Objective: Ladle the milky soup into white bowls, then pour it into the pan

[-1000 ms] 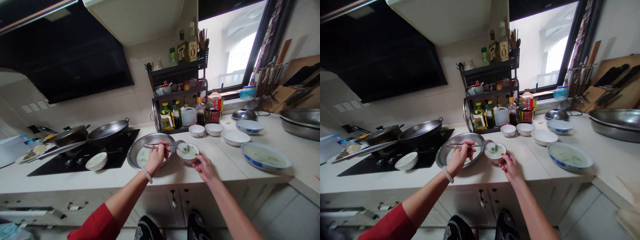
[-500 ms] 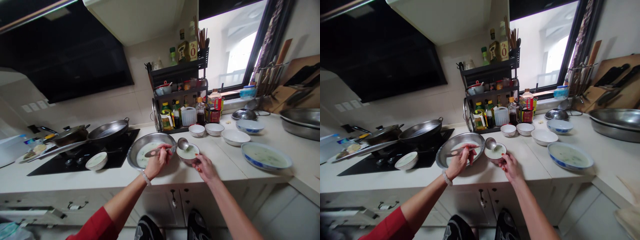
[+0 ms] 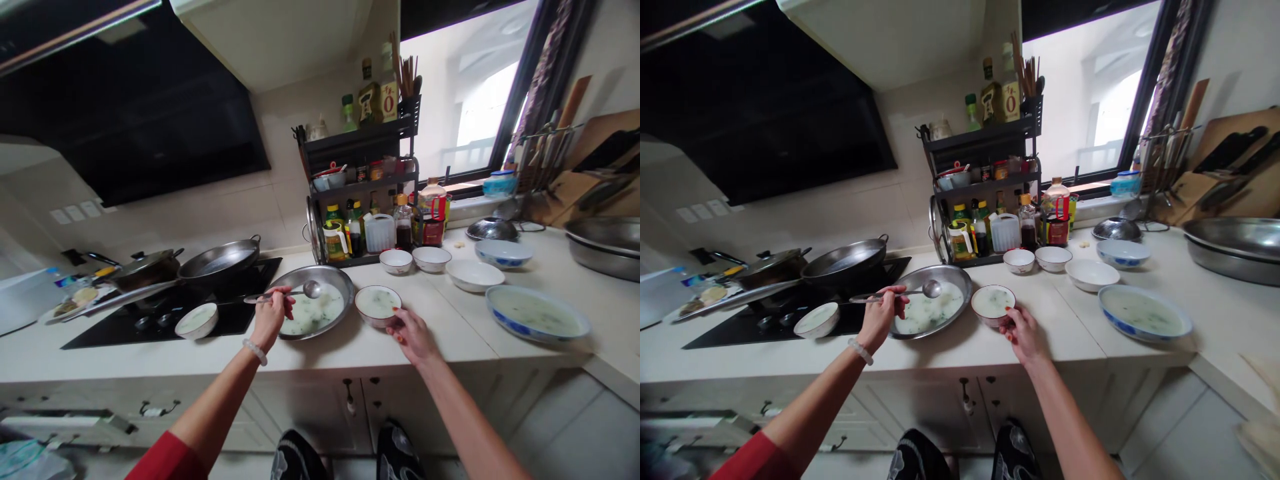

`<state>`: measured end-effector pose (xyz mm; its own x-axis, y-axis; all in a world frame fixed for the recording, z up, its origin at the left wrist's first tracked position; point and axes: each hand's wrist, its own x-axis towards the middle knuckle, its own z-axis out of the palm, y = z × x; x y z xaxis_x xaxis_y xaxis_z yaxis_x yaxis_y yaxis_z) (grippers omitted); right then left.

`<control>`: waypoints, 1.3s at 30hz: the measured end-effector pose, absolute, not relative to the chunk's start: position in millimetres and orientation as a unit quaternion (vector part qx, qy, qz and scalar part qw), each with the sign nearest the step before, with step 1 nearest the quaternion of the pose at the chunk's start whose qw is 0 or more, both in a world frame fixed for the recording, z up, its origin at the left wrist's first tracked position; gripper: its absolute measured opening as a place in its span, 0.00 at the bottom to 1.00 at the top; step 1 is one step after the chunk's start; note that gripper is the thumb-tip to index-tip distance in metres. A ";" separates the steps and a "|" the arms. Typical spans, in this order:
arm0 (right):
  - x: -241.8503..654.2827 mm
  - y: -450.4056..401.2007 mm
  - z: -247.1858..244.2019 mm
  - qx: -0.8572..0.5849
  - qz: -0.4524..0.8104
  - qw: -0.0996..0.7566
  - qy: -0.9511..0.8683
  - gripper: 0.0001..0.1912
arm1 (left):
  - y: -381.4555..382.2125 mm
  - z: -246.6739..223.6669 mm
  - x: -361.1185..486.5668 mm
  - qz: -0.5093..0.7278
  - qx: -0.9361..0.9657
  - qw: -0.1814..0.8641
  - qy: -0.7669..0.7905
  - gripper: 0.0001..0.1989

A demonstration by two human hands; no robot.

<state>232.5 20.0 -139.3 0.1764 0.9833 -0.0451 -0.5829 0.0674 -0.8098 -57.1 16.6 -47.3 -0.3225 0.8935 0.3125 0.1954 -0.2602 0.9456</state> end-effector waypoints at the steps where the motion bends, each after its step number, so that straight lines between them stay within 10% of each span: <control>1: 232.6 20.1 -139.4 -0.362 0.579 0.676 -0.277 0.16 | 17.4 -50.4 -61.8 0.601 0.511 0.278 0.548 0.11; 39: 232.1 18.9 -137.8 -0.370 0.578 0.674 -0.273 0.16 | 9.4 -41.0 -71.3 0.658 0.417 0.296 0.553 0.11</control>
